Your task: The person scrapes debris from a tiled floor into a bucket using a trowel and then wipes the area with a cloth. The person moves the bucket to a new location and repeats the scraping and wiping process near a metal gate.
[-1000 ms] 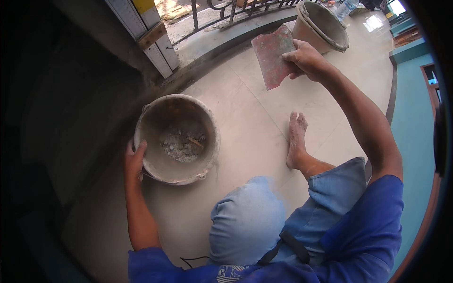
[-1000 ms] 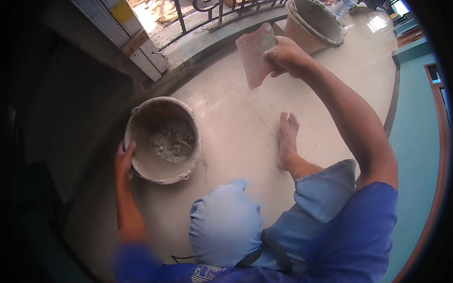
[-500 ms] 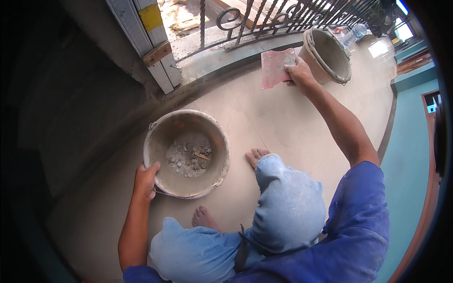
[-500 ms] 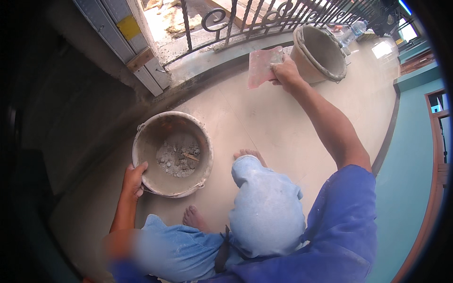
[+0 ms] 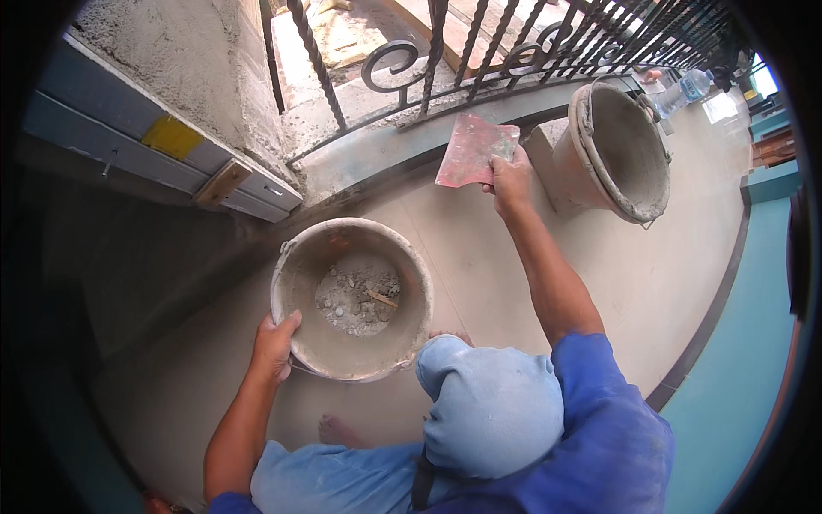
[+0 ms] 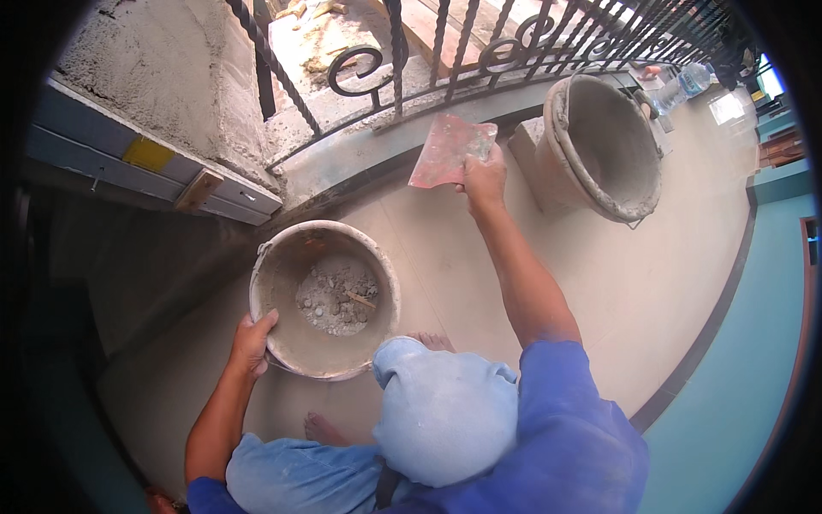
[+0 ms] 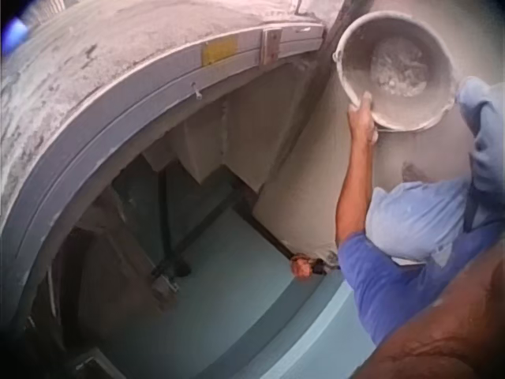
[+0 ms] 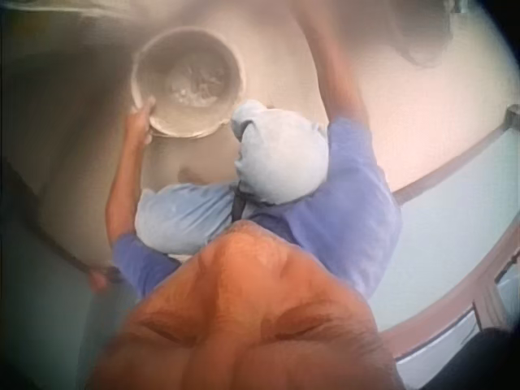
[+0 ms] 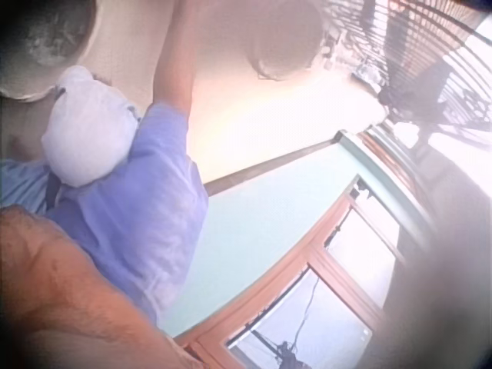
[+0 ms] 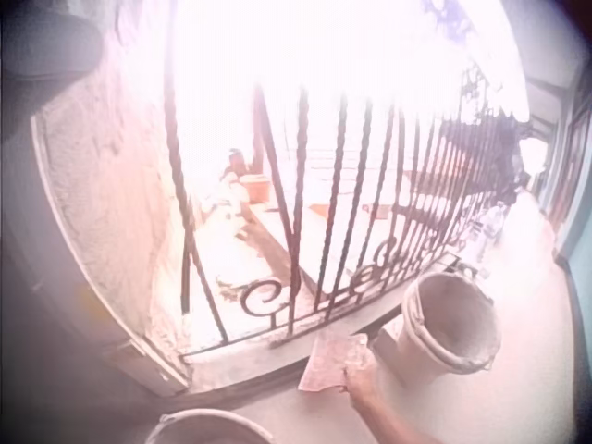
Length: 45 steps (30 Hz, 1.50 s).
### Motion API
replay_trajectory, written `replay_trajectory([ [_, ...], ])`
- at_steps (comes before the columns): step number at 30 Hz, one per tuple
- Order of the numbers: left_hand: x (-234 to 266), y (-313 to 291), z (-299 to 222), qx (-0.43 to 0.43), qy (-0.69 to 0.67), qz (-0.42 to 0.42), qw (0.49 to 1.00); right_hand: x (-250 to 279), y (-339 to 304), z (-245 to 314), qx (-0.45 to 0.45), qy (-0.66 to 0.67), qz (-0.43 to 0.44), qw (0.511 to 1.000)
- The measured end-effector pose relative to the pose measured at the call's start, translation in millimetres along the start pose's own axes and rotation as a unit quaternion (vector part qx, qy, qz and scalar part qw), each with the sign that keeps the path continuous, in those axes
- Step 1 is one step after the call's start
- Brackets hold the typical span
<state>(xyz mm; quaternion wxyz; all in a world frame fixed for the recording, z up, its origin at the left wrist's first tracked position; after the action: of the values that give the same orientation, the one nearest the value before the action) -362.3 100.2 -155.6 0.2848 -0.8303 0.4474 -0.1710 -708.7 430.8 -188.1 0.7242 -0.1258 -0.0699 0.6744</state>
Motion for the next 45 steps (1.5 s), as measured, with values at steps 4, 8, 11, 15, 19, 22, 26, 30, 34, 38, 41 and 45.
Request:
replay_trajectory([
  [4,-22.9,0.1,-5.8,0.011,-0.015,-0.008,1.0,-28.9,2.0,7.5,-0.056,-0.019,0.087,0.994],
  [8,-31.7,-1.5,-16.3,-0.002,0.058,-0.017,0.998,-45.6,2.0,-9.0,-0.039,0.039,0.157,0.986],
  [11,-30.3,0.9,-41.6,-0.071,0.184,-0.073,0.978,-16.5,-10.3,-15.1,-0.081,0.076,0.045,0.993],
  [15,-55.8,-7.8,-81.7,-0.177,0.389,-0.107,0.897,-14.5,-3.8,-2.7,-0.076,0.076,0.052,0.993],
  [19,-78.9,-41.5,-119.3,-0.223,0.478,-0.004,0.85,-51.3,16.6,-2.8,-0.087,0.052,0.073,0.992],
  [22,-81.0,-53.8,-127.1,-0.268,0.59,0.017,0.762,-36.1,7.6,-11.7,-0.103,0.083,0.097,0.986],
  [26,-75.4,-2.9,-108.6,-0.238,0.547,-0.041,0.802,25.8,-33.5,-3.3,-0.095,0.089,0.112,0.985],
  [30,-60.7,45.6,-102.5,-0.12,0.465,0.017,0.877,47.5,-60.6,41.9,0.01,-0.017,0.084,0.996],
  [34,-60.2,53.2,-103.4,-0.147,0.449,0.038,0.88,38.3,-58.9,86.9,0.136,-0.168,0.001,0.976],
  [38,-66.3,69.2,-108.8,-0.187,0.504,0.058,0.841,13.6,-35.3,115.3,0.203,-0.237,0.019,0.95],
  [41,-63.6,79.7,-112.4,-0.17,0.51,0.099,0.837,-9.7,-17.8,134.3,0.301,-0.249,0.056,0.919],
  [45,-66.5,85.7,-112.4,-0.222,0.506,0.131,0.823,-46.5,7.2,164.2,0.278,-0.314,0.047,0.907],
])
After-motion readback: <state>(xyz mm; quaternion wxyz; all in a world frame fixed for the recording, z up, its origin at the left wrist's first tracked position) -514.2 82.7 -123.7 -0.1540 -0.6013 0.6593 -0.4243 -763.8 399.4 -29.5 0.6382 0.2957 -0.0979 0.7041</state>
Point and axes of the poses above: each hand's wrist, its own y-axis towards the middle knuckle, its own x-axis out of the back of the hand, z = x × y, the point moved 1 cm from there along y, towards the middle knuckle, and after that the axes turned 5 degrees about -x, right-handed, at the moved point
